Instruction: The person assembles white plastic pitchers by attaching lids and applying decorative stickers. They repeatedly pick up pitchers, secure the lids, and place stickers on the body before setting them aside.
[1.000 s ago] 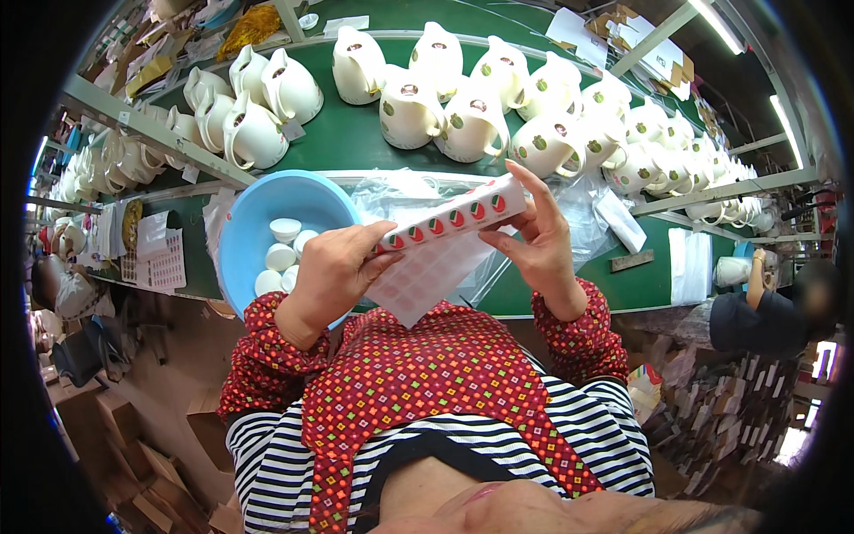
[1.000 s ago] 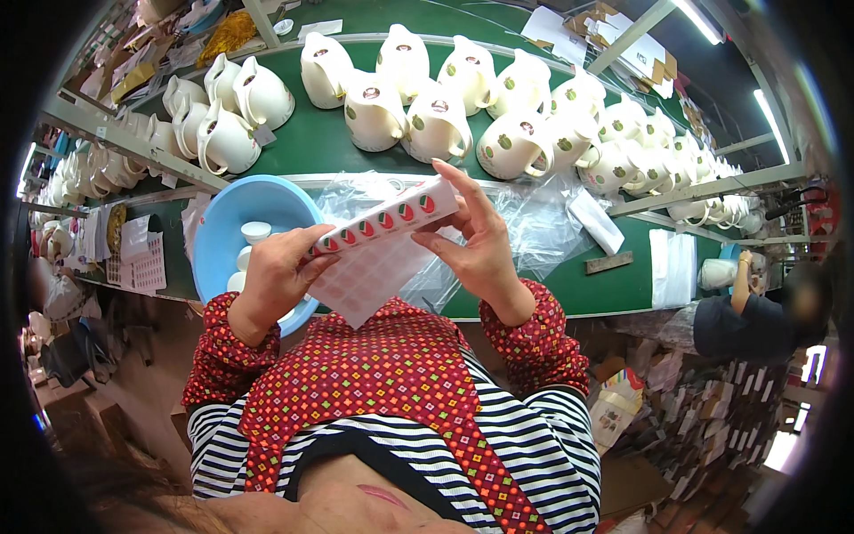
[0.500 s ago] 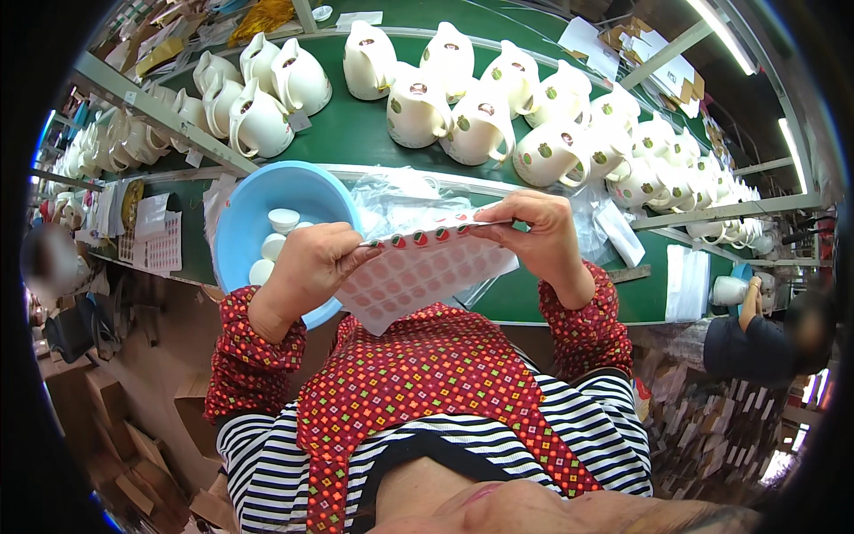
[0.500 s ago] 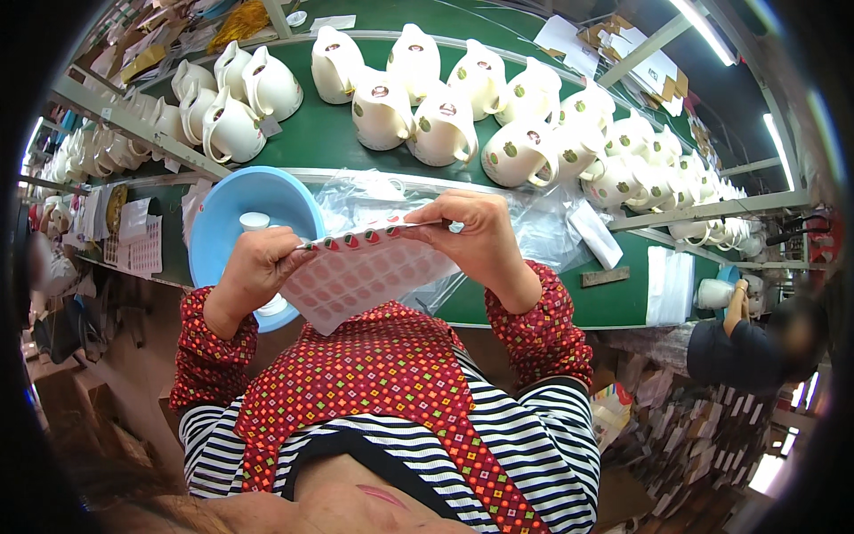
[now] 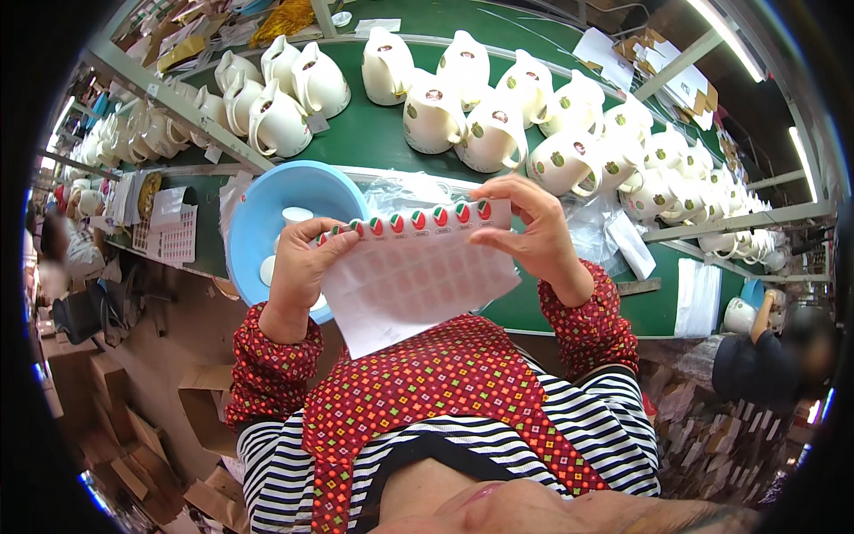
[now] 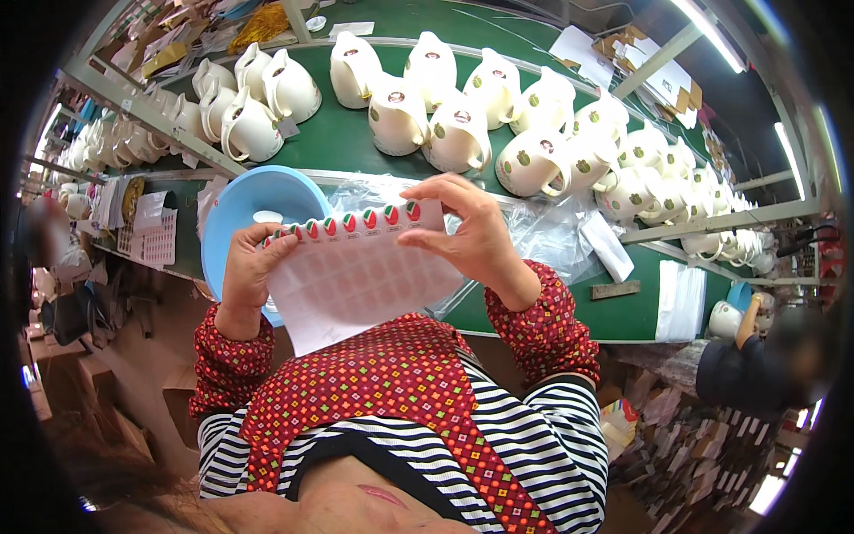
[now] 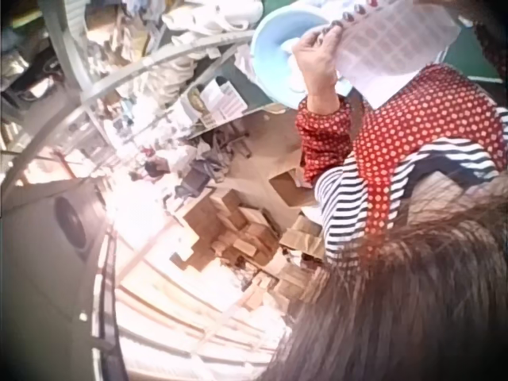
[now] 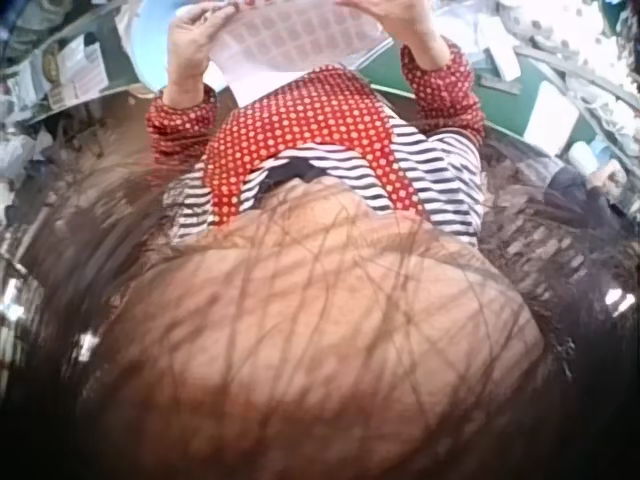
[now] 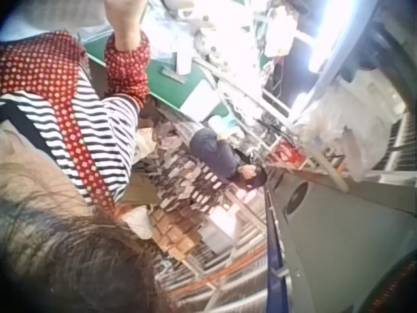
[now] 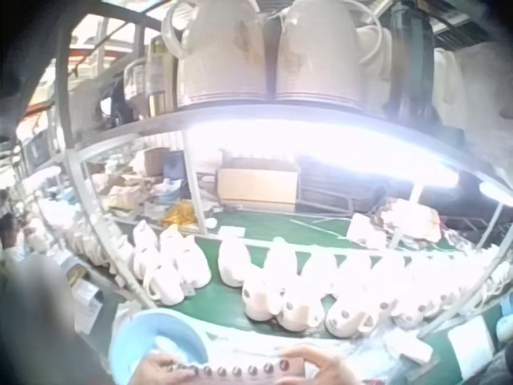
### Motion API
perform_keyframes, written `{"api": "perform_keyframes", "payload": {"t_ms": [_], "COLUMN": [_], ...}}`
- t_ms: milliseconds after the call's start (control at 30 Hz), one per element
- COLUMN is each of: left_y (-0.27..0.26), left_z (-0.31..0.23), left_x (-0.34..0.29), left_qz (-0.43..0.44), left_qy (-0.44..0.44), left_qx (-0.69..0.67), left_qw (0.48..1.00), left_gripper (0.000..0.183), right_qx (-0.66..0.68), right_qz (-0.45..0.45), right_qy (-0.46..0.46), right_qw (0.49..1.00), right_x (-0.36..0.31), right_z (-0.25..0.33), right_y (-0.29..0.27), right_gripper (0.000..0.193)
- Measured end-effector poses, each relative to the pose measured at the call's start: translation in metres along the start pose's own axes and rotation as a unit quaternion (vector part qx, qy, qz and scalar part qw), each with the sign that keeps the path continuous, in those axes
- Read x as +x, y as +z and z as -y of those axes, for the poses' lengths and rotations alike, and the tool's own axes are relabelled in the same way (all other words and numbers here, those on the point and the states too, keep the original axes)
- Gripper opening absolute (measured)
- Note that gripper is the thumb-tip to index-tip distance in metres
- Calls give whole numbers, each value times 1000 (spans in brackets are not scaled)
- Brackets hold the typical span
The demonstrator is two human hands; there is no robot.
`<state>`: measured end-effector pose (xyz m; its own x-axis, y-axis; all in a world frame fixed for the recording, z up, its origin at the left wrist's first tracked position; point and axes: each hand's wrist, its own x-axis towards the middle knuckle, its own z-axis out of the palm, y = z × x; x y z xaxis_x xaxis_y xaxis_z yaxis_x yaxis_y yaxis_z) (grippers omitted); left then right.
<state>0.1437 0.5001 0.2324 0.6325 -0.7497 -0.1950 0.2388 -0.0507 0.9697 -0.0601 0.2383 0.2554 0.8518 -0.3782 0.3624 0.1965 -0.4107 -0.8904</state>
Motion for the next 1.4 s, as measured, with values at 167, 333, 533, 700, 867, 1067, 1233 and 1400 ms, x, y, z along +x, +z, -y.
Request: {"api": "perform_keyframes", "payload": {"t_ms": [167, 333, 533, 700, 867, 1067, 1233, 1400], "left_y": [-20, -29, -47, -59, -68, -72, -60, -57], "left_z": [-3, -7, -12, -6, -3, 4, -11, -21], "left_x": [10, 22, 40, 52, 60, 57, 46, 36], "left_qz": [27, 47, 81, 89, 97, 59, 68, 70], "left_qy": [-4, -9, -55, -109, -158, -91, -19, -40], "left_qx": [6, 5, 9, -27, -36, 9, 73, 67], "left_qw": [1000, 999, 995, 990, 982, 994, 995, 995], "left_gripper": [3, 3, 9, 12, 14, 12, 13, 14], "right_qx": [51, -30, -193, -238, -199, -13, -184, -235], "right_qz": [15, -18, -60, -68, -71, -32, 14, -6], "right_qy": [77, 43, -64, -159, -180, -70, -27, -121], "right_qw": [996, 998, 977, 956, 961, 997, 982, 965], "right_x": [0, 14, 22, 25, 27, 32, 39, 36], "right_z": [7, 24, 15, 10, 10, 13, 17, 6], "right_y": [8, 17, 30, 40, 45, 35, 52, 61], "right_gripper": [37, 28, 17, 20, 23, 39, 66, 72]}}
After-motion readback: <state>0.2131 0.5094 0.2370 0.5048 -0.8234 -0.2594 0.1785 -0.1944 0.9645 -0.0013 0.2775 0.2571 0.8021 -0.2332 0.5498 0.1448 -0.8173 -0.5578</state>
